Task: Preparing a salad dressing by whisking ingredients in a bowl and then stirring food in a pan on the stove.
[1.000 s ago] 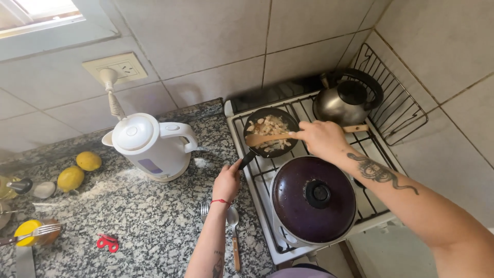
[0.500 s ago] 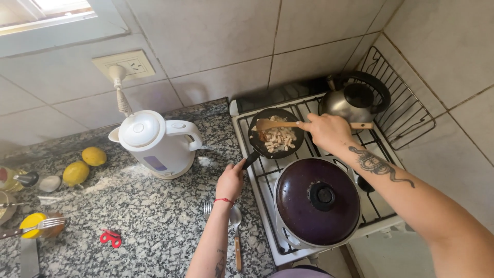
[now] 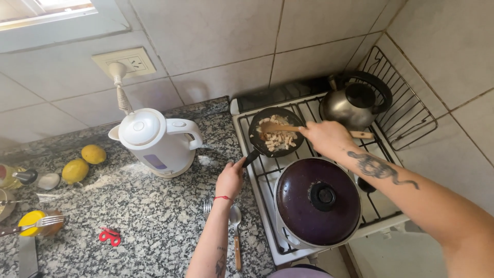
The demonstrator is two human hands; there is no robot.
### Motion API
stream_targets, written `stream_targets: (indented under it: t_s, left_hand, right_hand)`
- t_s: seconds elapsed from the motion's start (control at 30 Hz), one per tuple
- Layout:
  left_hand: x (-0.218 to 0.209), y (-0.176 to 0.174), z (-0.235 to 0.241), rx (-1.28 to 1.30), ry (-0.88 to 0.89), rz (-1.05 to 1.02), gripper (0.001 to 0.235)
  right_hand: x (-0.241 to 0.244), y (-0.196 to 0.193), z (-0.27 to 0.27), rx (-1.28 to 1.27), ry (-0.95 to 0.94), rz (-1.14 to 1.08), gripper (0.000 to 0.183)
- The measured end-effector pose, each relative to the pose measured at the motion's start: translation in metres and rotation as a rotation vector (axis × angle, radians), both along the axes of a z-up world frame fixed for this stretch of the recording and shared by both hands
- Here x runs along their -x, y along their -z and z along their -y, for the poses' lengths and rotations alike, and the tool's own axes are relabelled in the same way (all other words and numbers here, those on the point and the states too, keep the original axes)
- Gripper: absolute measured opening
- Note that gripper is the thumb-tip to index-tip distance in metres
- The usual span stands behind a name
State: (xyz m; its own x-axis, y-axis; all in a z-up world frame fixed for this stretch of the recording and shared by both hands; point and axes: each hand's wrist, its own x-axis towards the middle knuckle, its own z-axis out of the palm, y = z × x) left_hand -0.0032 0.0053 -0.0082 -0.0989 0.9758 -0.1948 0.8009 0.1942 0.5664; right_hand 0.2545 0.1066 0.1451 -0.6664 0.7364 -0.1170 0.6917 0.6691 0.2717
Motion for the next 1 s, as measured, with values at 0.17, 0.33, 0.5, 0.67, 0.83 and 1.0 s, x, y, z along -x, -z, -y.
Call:
stream_targets:
  t_s: [0.17,0.33,0.5,0.67,0.83,1.0]
  left_hand:
    - [-0.003,0.003,0.005,-0.019,0.018,0.021,0.041]
    - [0.0,0.009,0.004,-0.023,0.038,0.063,0.041]
    - [0.002,-0.007,0.007,-0.02,0.055,0.066,0.041]
    - [0.004,0.003,0.009,-0.008,0.057,0.084,0.041]
    - [0.001,0.001,0.007,-0.015,0.066,0.048,0.041]
    - [0.001,0.001,0.009,-0.023,0.052,0.09,0.042]
  right_hand:
    - [-0.017,-0.033,0.012,0.065,0.115,0.003,0.032]
    - [-0.015,-0.035,0.019,0.107,0.158,-0.087,0.033]
    - [-0.02,-0.022,0.019,0.06,0.134,-0.037,0.035]
    - [-0.02,-0.029,0.017,-0.013,0.141,-0.079,0.03]
    - [-0.023,0.005,0.009,0.034,0.089,-0.101,0.03]
    - [-0.049,-0.011,-0.001,0.045,0.286,-0.07,0.032]
